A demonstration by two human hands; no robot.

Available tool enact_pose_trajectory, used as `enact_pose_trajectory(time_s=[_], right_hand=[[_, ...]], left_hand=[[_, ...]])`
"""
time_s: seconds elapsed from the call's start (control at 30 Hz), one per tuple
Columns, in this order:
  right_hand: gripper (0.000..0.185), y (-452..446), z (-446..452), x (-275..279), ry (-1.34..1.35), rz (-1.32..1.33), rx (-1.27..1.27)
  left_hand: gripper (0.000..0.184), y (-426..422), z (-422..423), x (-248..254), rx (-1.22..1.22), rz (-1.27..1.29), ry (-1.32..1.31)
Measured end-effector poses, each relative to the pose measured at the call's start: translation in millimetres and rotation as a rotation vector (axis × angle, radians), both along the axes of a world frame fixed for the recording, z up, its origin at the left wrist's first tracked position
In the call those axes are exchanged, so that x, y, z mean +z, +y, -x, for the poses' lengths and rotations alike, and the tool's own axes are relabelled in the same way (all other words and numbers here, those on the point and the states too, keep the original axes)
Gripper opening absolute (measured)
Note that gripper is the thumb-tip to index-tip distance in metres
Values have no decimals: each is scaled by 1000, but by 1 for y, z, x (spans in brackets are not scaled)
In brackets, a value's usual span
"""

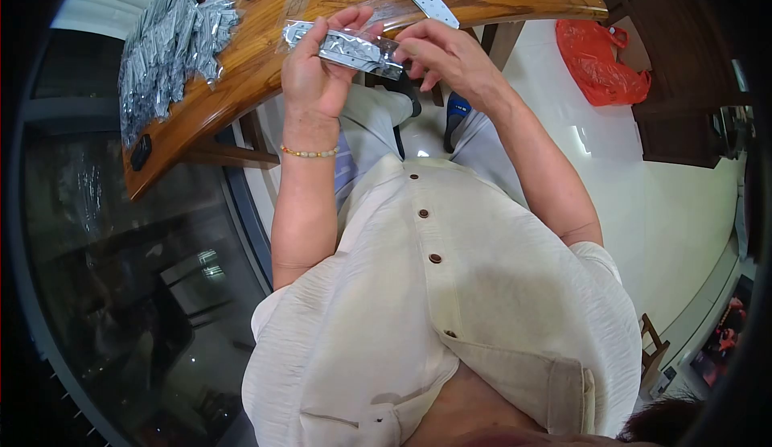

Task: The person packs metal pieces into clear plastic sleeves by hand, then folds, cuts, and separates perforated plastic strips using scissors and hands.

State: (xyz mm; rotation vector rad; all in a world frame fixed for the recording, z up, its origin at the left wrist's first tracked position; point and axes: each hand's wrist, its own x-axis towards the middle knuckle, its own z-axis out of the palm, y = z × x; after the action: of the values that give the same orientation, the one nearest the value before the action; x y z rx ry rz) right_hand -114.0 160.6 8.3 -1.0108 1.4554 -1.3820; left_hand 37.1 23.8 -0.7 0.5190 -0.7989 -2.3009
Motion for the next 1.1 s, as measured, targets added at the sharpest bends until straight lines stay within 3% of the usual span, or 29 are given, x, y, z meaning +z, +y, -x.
enact_pose_trajectory(time_s=[0.17, 0.37, 0.47, 0.63, 0.83, 0.97, 1.1], right_hand=[[27, -2, -1, -10, -200, -122, 261], [21, 2, -6, -17, -204, -81, 165], [22, 4, -15, -11, -64, -80, 128], [20, 6, -27, -19, -162, -45, 118], [16, -9, -33, -19, -246, -39, 121], [18, -28, -40, -15, -260, -55, 237], [24, -28, -43, -14, -202, -77, 344]], left_hand=[[48, 1, 1, 0, -72, 85, -7], [50, 3, -11, 2, 13, 15, -40], [46, -5, -11, -9, 65, 7, -16], [42, -12, -13, -18, 71, -128, 28], [38, 8, -24, 0, 43, 81, -55], [20, 16, -43, 10, 189, 338, -311], [11, -73, -92, 56, 463, 570, -663]])
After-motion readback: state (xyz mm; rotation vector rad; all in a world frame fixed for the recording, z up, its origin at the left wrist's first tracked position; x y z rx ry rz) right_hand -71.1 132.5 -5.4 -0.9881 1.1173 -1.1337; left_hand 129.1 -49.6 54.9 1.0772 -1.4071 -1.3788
